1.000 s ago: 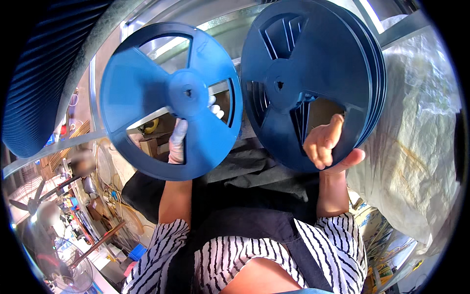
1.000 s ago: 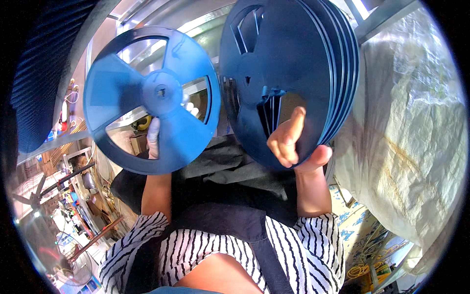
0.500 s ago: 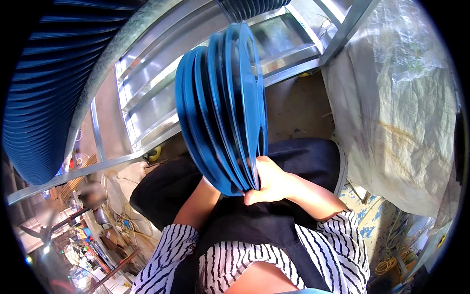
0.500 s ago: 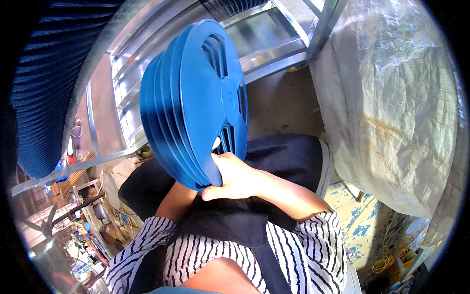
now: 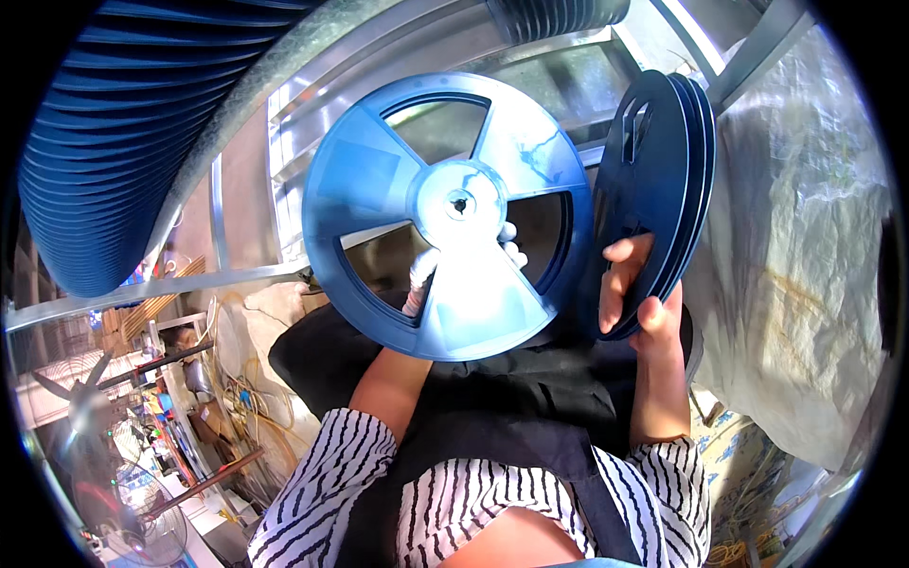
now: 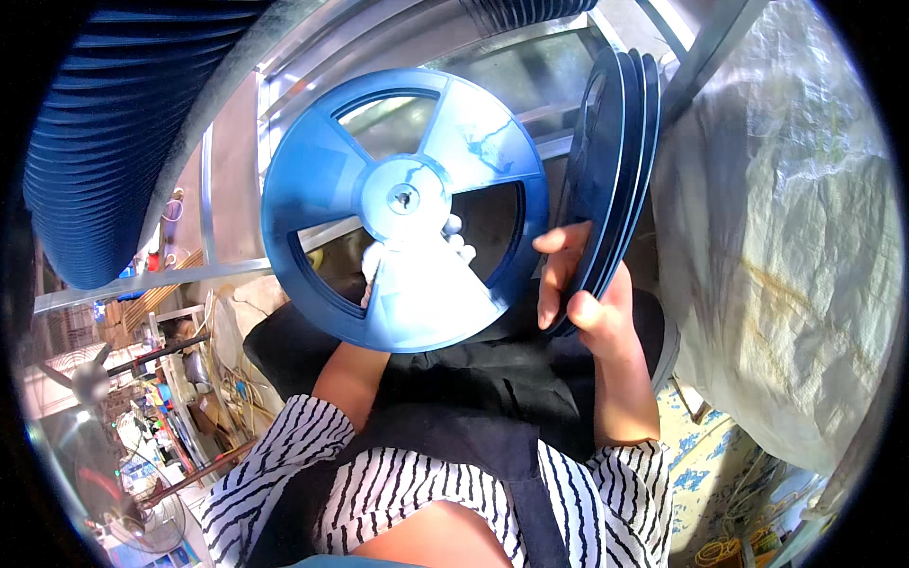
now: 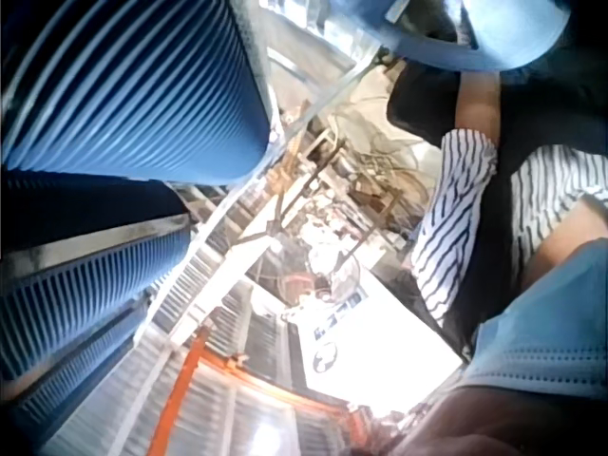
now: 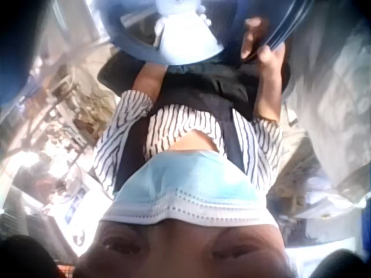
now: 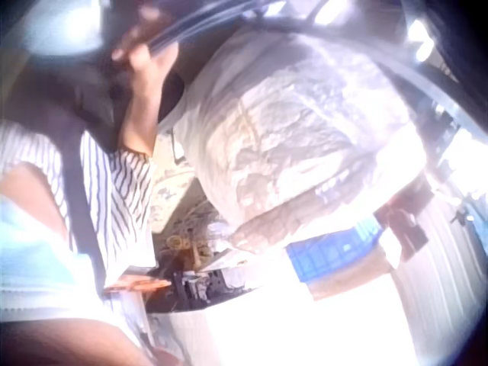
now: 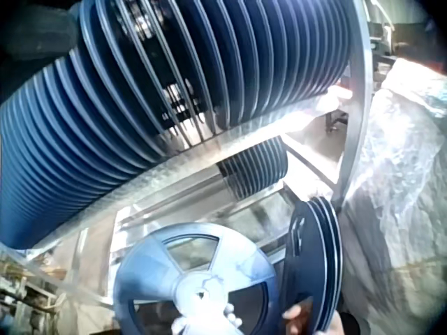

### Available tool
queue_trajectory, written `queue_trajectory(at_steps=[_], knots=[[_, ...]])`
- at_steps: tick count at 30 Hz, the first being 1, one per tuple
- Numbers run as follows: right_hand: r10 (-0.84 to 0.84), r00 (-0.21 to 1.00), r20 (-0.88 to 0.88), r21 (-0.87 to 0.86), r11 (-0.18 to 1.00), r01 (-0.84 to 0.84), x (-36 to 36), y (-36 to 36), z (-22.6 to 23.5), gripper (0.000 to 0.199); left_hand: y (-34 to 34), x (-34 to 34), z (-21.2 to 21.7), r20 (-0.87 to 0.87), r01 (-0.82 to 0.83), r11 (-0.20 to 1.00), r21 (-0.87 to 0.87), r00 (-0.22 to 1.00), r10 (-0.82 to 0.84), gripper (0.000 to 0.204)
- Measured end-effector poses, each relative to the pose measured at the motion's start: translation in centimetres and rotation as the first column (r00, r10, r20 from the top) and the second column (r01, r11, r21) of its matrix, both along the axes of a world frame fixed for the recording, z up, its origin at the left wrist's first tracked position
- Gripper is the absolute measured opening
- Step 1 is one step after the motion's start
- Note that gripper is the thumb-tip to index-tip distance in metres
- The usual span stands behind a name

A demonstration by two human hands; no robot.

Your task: The person repeatedly picks up blue plastic spools from a nearby pile and stacks them onto a metal rack. The person also briefly handles an orange spool and places it on a table. The task involves continuous pick-and-place motions with both hands.

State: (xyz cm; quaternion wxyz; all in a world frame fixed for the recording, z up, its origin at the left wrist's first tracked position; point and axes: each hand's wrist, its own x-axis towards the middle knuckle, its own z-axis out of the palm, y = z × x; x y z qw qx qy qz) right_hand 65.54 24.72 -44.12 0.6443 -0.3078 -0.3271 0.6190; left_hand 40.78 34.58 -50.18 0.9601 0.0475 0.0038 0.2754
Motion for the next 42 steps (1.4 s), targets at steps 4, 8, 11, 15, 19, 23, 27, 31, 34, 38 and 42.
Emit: queue_trajectory(at_steps=[4, 8, 11, 15, 19, 23, 27, 31, 34, 38, 42], knots=[[-0.059, 0.994, 0.092, -0.051, 0.997, 0.064, 0.3, 0.0, 0.1, 0.076, 0.9, 0.6, -0.4, 0.091, 0.038, 0.997, 0.073, 0.995, -0.044, 0.099], [-0.092, 0.983, 0.162, -0.084, 0.991, 0.107, 0.5, -0.3, 0.0, 0.07, 0.3, 0.5, 0.8, -0.005, -0.063, 0.997, -0.042, 0.998, 0.063, 0.084], [-0.125, 0.986, 0.111, -0.124, 0.983, 0.139, 0.4, -0.5, 0.3, 0.066, 0.1, 0.8, 1.2, 0.02, -0.157, 0.987, -0.045, 0.987, 0.158, 0.079], [-0.205, 0.965, 0.163, -0.196, 0.952, 0.235, 0.5, -0.6, 0.9, 0.06, -0.3, 0.3, 1.3, -0.052, -0.229, 0.97, -0.077, 0.973, 0.225, 0.08], [-0.285, 0.92, 0.269, -0.192, 0.92, 0.341, 1.2, -1.1, 1.8, 0.06, 0.1, -0.4, -0.1, 0.053, -0.126, 0.991, -0.049, 0.99, 0.128, 0.082], [-0.407, 0.898, 0.165, -0.072, 0.903, 0.423, 3.2, -1.7, 0.5, 0.064, 1.0, -1.2, -1.4, 0.09, -0.035, 0.999, 0.005, 0.995, 0.035, 0.098], [-0.407, 0.912, -0.048, 0.004, 0.913, 0.408, 5.0, -1.9, -1.6, 0.069, 1.1, -1.2, -0.8, 0.061, -0.081, 0.997, 0.011, 0.995, 0.08, 0.105], [-0.368, 0.91, -0.192, 0.036, 0.924, 0.381, 5.7, -1.0, -3.0, 0.07, 1.4, -2.6, 1.5, -0.268, -0.117, 0.988, 0.102, 0.953, 0.14, 0.093], [-0.287, 0.885, -0.366, 0.079, 0.938, 0.337, 6.4, 0.7, -4.4, 0.07, 2.4, -2.9, 3.4, -0.375, -0.123, 0.965, 0.233, 0.904, 0.206, 0.082], [-0.177, 0.866, -0.467, 0.176, 0.941, 0.288, 6.7, 1.4, -5.7, 0.066, 1.5, -2.4, 4.1, -0.442, -0.312, 0.935, 0.166, 0.824, 0.354, 0.08], [-0.115, 0.817, -0.565, 0.204, 0.94, 0.274, 7.3, 1.7, -7.2, 0.062, 1.6, -3.0, 2.7, -0.34, -0.321, 0.935, 0.154, 0.871, 0.355, 0.079]])
